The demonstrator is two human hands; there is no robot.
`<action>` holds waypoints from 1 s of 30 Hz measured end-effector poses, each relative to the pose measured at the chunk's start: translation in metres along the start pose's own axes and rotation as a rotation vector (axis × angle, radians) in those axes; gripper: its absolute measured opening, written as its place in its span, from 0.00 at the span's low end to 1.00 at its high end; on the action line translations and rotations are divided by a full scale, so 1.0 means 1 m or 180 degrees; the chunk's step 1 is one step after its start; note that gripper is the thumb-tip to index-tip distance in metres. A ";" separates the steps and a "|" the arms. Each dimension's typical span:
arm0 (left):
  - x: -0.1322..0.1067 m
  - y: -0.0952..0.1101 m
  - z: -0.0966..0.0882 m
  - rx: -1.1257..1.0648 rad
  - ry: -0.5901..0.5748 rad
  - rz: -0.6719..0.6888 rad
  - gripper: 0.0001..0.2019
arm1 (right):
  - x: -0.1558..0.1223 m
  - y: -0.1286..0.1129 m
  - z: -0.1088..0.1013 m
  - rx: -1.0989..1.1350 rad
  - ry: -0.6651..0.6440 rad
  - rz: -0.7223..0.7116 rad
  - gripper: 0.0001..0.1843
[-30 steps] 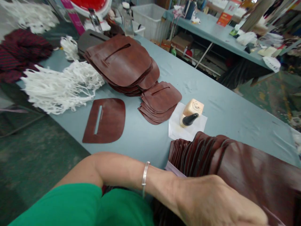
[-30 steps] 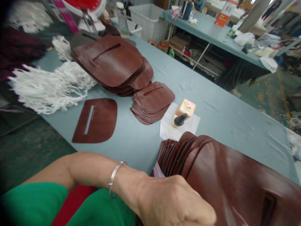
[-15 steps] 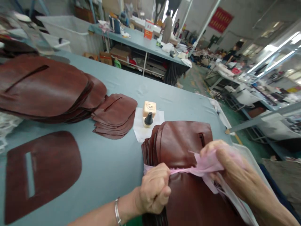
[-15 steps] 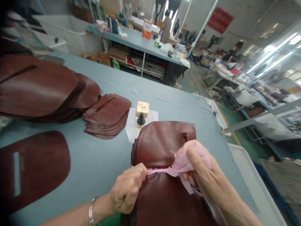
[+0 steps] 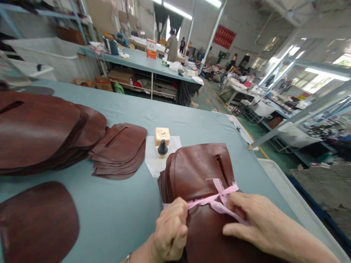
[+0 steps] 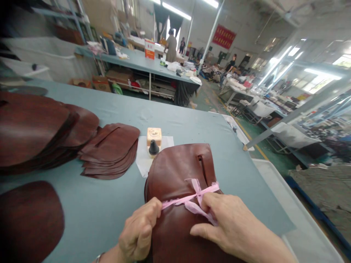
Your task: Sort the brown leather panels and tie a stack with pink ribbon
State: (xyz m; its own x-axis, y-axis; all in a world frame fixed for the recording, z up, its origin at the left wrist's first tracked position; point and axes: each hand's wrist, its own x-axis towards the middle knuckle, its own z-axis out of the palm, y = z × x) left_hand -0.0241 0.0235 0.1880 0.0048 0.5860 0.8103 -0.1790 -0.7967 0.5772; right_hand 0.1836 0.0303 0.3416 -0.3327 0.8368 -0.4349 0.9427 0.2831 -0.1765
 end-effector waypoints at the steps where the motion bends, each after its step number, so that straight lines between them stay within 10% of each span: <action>1: 0.000 0.000 0.000 0.0000 0.0001 -0.0008 0.10 | 0.001 -0.005 0.000 -0.0130 0.0025 0.0022 0.15; 9: -0.005 0.000 0.001 0.0026 -0.0012 0.0068 0.10 | 0.022 -0.049 -0.006 0.1679 0.0098 -0.1384 0.16; 19: -0.003 0.003 0.002 0.0142 0.0095 0.0090 0.09 | 0.038 -0.043 -0.003 0.3095 -0.0474 -0.0947 0.20; 30: 0.000 0.011 0.000 0.0192 0.0017 0.0097 0.10 | 0.047 -0.052 0.019 0.3103 0.0107 -0.0342 0.16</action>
State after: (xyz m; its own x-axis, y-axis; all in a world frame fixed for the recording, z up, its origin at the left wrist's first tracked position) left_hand -0.0260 0.0148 0.1940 -0.0052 0.5621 0.8271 -0.1194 -0.8215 0.5576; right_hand 0.1182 0.0462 0.3136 -0.4004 0.8464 -0.3512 0.4690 -0.1400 -0.8720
